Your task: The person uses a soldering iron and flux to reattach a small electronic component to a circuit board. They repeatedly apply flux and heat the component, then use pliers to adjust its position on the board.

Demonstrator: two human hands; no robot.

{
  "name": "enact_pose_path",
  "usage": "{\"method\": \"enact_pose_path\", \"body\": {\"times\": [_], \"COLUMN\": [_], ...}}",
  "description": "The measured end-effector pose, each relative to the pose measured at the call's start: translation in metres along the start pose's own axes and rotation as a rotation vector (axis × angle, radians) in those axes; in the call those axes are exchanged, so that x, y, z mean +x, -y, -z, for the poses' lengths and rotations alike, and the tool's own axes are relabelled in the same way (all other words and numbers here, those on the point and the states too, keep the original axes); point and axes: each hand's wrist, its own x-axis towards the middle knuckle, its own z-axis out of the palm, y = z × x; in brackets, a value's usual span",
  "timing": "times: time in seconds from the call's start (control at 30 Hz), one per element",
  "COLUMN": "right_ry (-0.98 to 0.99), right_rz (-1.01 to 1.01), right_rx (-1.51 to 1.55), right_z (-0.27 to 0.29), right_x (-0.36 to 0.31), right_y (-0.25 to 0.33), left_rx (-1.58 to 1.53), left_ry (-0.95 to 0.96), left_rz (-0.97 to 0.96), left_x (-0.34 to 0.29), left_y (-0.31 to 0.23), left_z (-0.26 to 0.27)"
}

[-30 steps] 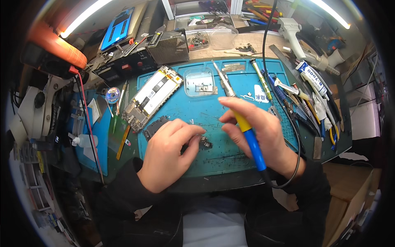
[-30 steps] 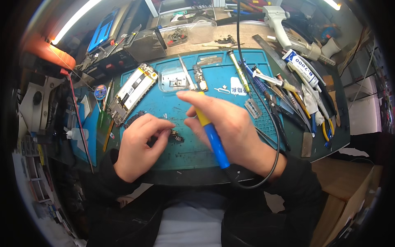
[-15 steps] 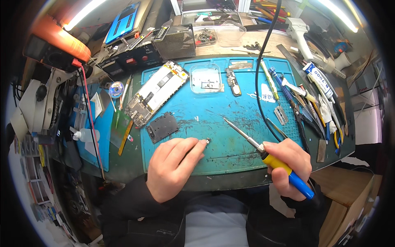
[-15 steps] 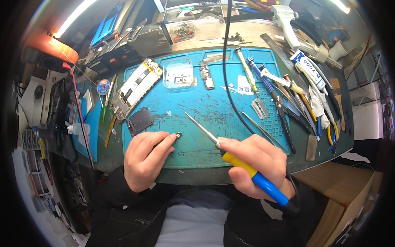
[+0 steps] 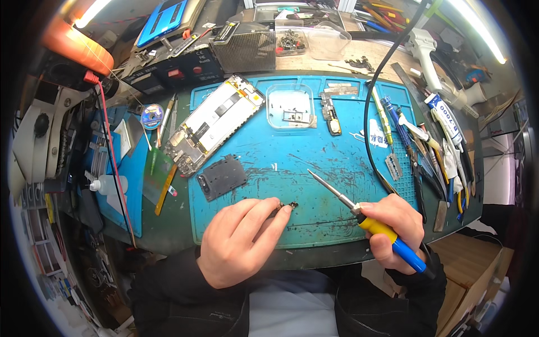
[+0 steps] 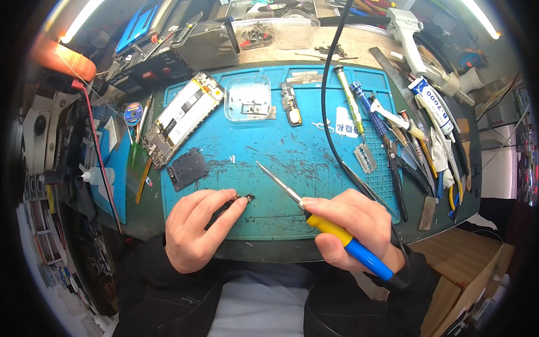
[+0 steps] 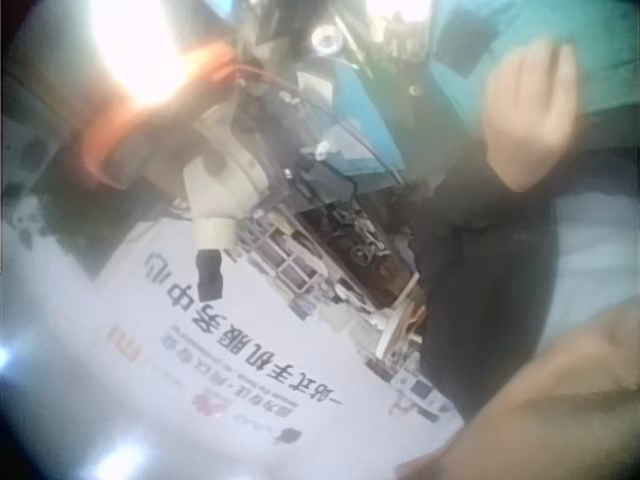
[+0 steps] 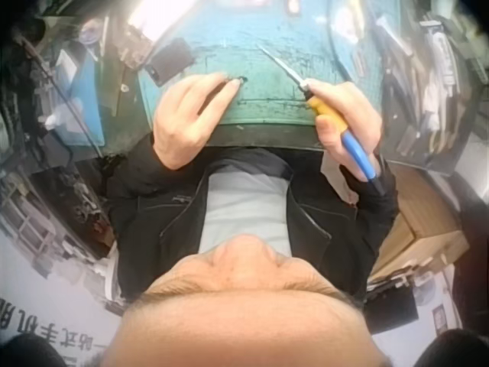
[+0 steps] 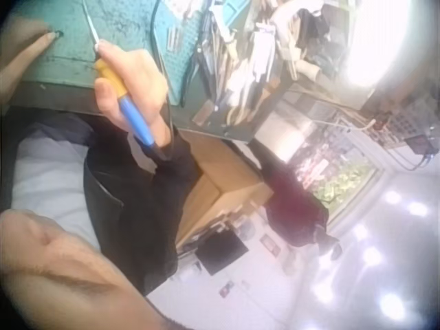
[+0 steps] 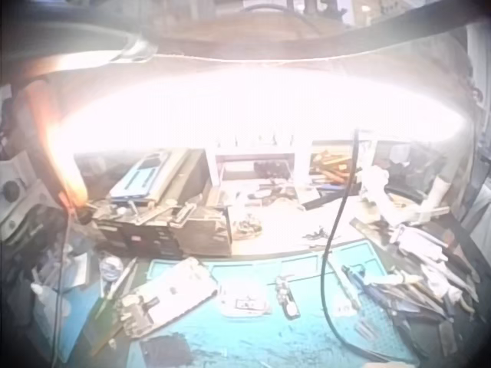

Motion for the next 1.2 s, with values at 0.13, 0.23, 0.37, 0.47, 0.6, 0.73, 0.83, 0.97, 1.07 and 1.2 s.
{"method": "enact_pose_path", "body": {"times": [0.13,0.23,0.37,0.47,0.6,0.73,0.83,0.97,1.07,1.2], "right_ry": [0.023,-0.036,-0.010,-0.051,-0.057,-0.107,-0.072,-0.014,0.002,0.019], "right_rz": [-0.006,-0.174,-0.248,-0.259,-0.332,-0.376,-0.305,-0.177,-0.195,-0.217], "right_rx": [0.037,0.163,0.191,0.194,0.179,0.244,0.194,0.098,0.095,0.095], "right_z": [0.000,-0.006,-0.004,-0.009,-0.011,-0.012,-0.007,-0.003,-0.005,-0.005], "right_x": [-0.002,-0.013,-0.023,-0.025,-0.025,-0.024,-0.022,-0.014,-0.011,-0.011], "right_y": [-0.002,0.008,0.014,0.016,0.012,0.012,0.010,0.005,0.006,0.009], "left_rx": [-0.004,-0.001,-0.005,-0.030,-0.028,-0.035,-0.045,-0.071,-0.055,-0.025], "left_ry": [-0.003,0.014,0.016,0.033,0.050,0.030,0.023,0.045,0.039,0.020], "left_rz": [-0.036,-0.031,-0.032,-0.047,-0.063,-0.027,-0.019,0.009,-0.022,-0.038], "left_x": [-0.002,-0.002,-0.002,-0.001,0.001,-0.001,-0.001,0.002,0.001,0.001], "left_y": [0.002,0.000,0.000,0.001,0.006,0.003,0.004,0.003,0.007,0.007], "left_z": [-0.001,-0.001,-0.002,-0.002,0.000,-0.002,-0.004,0.001,-0.001,-0.003]}}
